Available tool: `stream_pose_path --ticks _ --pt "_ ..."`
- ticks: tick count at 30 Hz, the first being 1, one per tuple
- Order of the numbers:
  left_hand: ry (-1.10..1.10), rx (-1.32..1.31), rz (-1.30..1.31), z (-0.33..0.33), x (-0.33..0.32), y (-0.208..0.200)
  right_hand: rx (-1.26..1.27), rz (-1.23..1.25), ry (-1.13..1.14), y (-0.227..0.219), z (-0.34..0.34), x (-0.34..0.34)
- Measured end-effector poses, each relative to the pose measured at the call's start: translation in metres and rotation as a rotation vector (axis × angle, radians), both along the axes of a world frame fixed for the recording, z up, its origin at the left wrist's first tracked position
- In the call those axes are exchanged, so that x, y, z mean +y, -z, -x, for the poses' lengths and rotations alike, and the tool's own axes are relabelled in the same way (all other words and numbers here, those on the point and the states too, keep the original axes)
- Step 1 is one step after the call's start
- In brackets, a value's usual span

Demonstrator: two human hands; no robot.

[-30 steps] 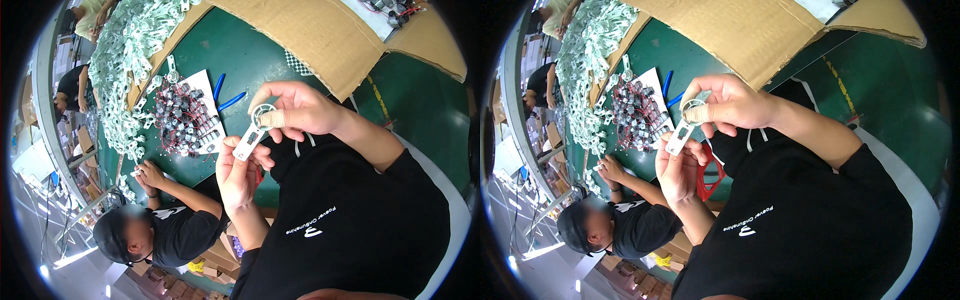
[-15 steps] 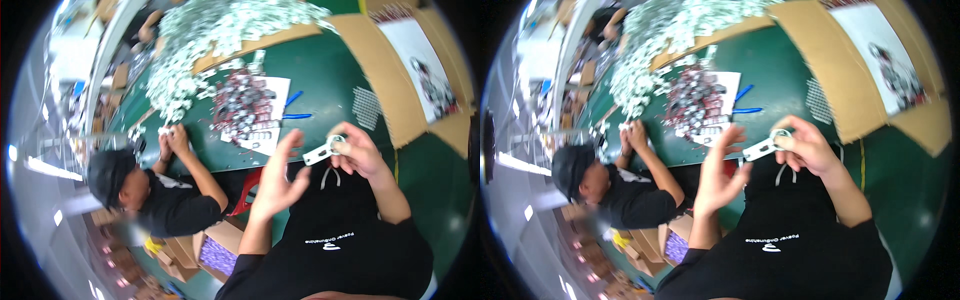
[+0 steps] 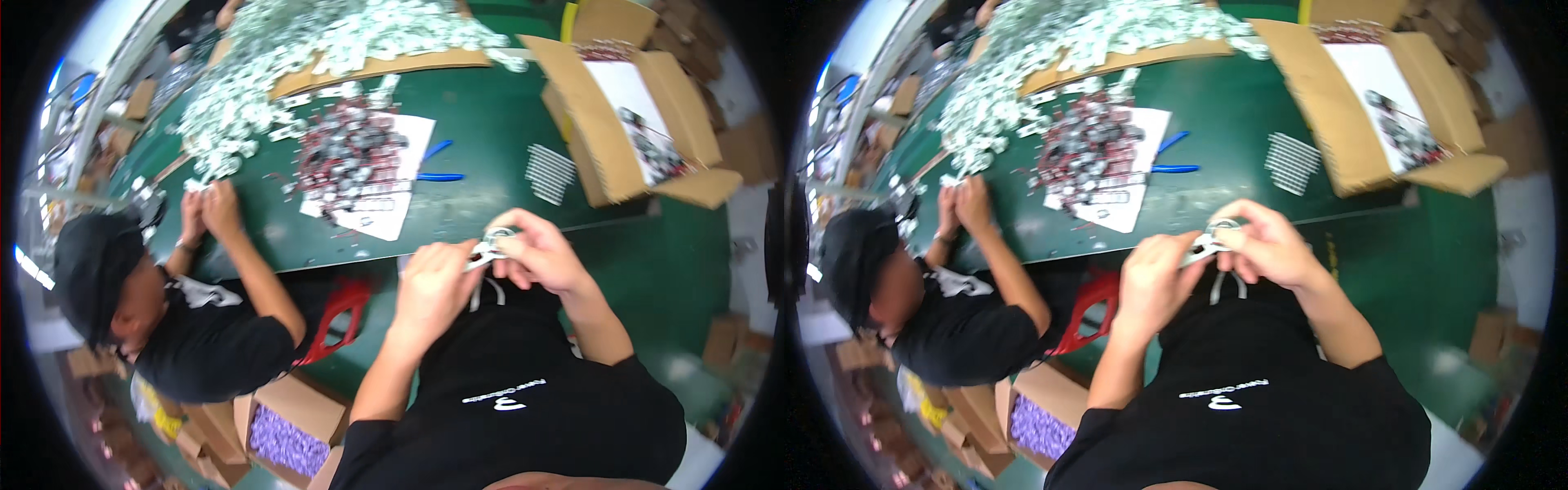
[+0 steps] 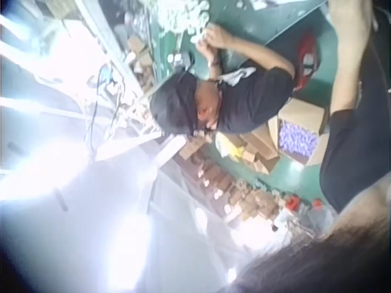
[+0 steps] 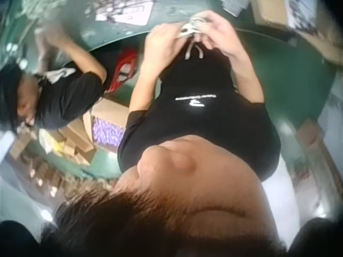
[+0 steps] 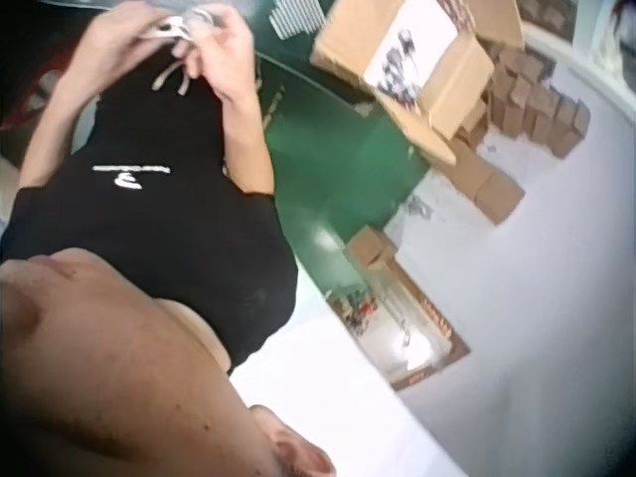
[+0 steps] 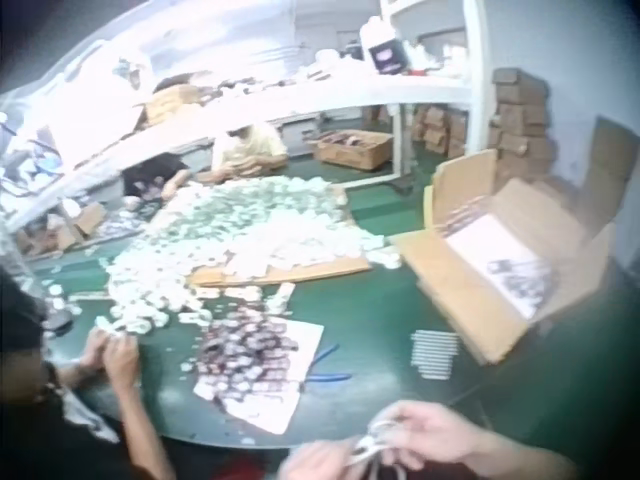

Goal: Assemble small electronic motor components into white plastic housings at a factory workbench.

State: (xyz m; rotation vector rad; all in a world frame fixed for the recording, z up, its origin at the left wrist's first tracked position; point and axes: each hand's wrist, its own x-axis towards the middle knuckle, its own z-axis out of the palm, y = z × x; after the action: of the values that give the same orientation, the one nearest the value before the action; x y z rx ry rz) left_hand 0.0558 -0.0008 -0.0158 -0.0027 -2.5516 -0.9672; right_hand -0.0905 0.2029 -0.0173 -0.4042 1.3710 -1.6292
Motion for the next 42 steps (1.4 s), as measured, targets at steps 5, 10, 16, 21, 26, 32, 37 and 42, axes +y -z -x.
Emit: stream_pose_path --ticks 5,10,16,21,26,32,37,42 --pt "-0.014 0.102 0.007 -0.012 -0.004 0.004 0.086 -0.119 -0.055 -0.015 -0.011 0.002" --pt "0.031 0.131 0.034 -0.029 -0.004 0.018 0.193 -0.162 -0.008 0.003 -0.036 -0.003" --pt "0.049 0.053 0.072 -0.037 -0.016 0.029 0.142 -0.201 0.027 0.027 -0.053 -0.011" --pt "0.065 -0.043 0.070 -0.033 -0.018 0.040 0.150 -0.098 0.019 0.052 -0.045 0.001" --pt "0.087 0.007 0.095 -0.025 0.003 0.056 0.245 -0.174 0.033 0.060 -0.041 0.017" --pt "0.074 0.044 0.104 -0.014 0.024 0.056 0.319 -0.226 -0.019 0.050 -0.020 0.032" --pt "0.081 -0.034 0.146 0.000 0.033 0.049 0.365 -0.170 -0.048 0.056 -0.004 0.054" --pt "0.126 -0.070 0.147 0.007 0.040 0.053 0.641 -0.265 0.021 0.059 -0.010 0.058"
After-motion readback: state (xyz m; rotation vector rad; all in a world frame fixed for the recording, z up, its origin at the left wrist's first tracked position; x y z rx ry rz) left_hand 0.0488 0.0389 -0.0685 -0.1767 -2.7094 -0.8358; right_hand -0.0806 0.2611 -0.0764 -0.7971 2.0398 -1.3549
